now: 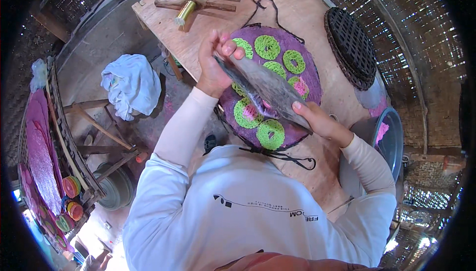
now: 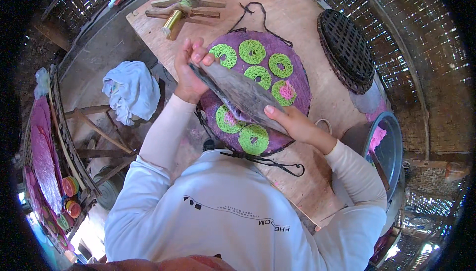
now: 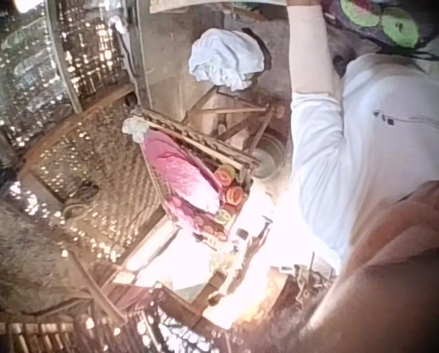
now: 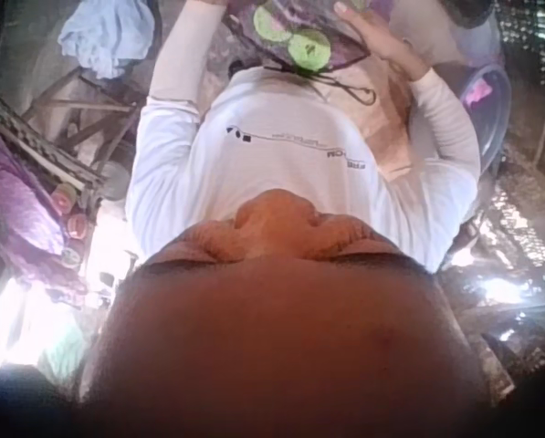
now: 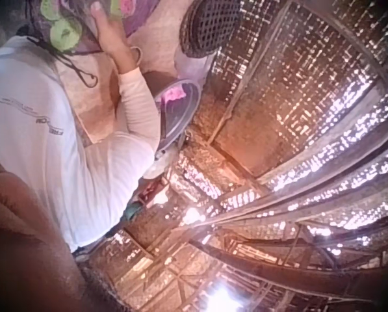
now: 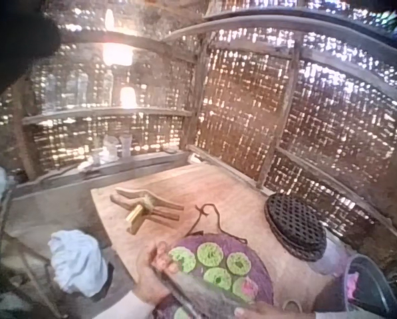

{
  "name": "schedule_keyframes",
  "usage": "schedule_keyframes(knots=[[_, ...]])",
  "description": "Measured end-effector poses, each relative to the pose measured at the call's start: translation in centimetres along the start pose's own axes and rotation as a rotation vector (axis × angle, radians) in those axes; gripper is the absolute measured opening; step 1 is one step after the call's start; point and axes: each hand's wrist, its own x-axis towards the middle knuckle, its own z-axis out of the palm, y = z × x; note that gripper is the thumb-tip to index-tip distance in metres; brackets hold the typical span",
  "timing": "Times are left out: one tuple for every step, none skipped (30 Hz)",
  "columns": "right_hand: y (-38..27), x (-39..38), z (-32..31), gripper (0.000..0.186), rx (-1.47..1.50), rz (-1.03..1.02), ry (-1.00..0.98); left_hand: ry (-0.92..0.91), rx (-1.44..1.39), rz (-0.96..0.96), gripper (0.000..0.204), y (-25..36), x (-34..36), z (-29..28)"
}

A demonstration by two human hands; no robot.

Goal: The person uses a wooden mold and a cylindrical tool to pipe green and pink dough into circular patterns on a purple tray. They repeatedly fill the mold with dough from a large bowl, press it into the mold, and release the formed shapes onto the tray. The person handles the dough and tools with both hands, occasionally adjusting the tray or refilling the mold.

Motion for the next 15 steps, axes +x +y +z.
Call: schedule_keyframes(knots=[[-0.3, -0.1, -0.1, 0.069, -0.008, -0.033, 0.029, 0.002, 0.034, 0.029, 0.035, 0.5, 0.6, 1.0], [-0.9, 0.0, -0.5, 0.068, 0.049, -0.038, 0.008, -0.075, 0.023, 0.005, 0.036, 0.9, 1.2, 2.6], [-1.9, -0.1, -1.1, 0.068, 0.106, -0.038, -0.007, -0.154, 0.006, -0.024, 0.037, 1.3, 1.8, 4.8], [-2.8, -0.2, -1.7, 0.068, 0.164, -0.042, -0.024, -0.234, -0.007, -0.051, 0.039, 1.6, 2.3, 6.2], [-4.1, -0.2, -1.5, 0.068, 0.258, -0.062, 0.016, -0.251, 0.014, -0.048, 0.039, 1.9, 2.5, 6.9], [-5.7, 0.1, -0.9, 0.068, 0.354, -0.08, 0.057, -0.269, 0.033, -0.047, 0.04, 2.1, 2.9, 7.3], [-6.5, 0.5, -0.6, 0.068, 0.45, -0.098, 0.098, -0.286, 0.053, -0.045, 0.04, 2.3, 3.2, 7.5], [-6.5, 0.7, -0.8, 0.068, 0.431, -0.087, 0.11, -0.27, 0.016, -0.061, 0.04, 2.3, 3.4, 7.1], [-6.1, 1.1, -1.0, 0.068, 0.411, -0.077, 0.12, -0.254, -0.02, -0.077, 0.04, 2.3, 3.5, 6.2], [-5.7, 1.7, -1.2, 0.068, 0.391, -0.068, 0.129, -0.237, -0.056, -0.091, 0.04, 2.2, 3.6, 5.4], [-4.5, 2.4, -1.8, 0.068, 0.336, -0.038, 0.084, -0.213, -0.036, -0.07, 0.039, 2.0, 3.7, 4.6], [-2.9, 3.3, -2.7, 0.068, 0.28, -0.007, 0.04, -0.191, -0.016, -0.05, 0.037, 1.7, 3.8, 3.8], [-1.9, 3.8, -3.2, 0.068, 0.224, 0.022, -0.003, -0.168, 0.003, -0.03, 0.036, 1.5, 3.9, 3.1], [-1.9, 4.2, -3.2, 0.068, 0.187, 0.013, 0.002, -0.142, 0.007, -0.015, 0.035, 1.5, 4.0, 2.3], [-2.0, 4.6, -3.0, 0.069, 0.15, 0.004, 0.007, -0.115, 0.011, -0.001, 0.034, 1.6, 4.2, 1.6]])
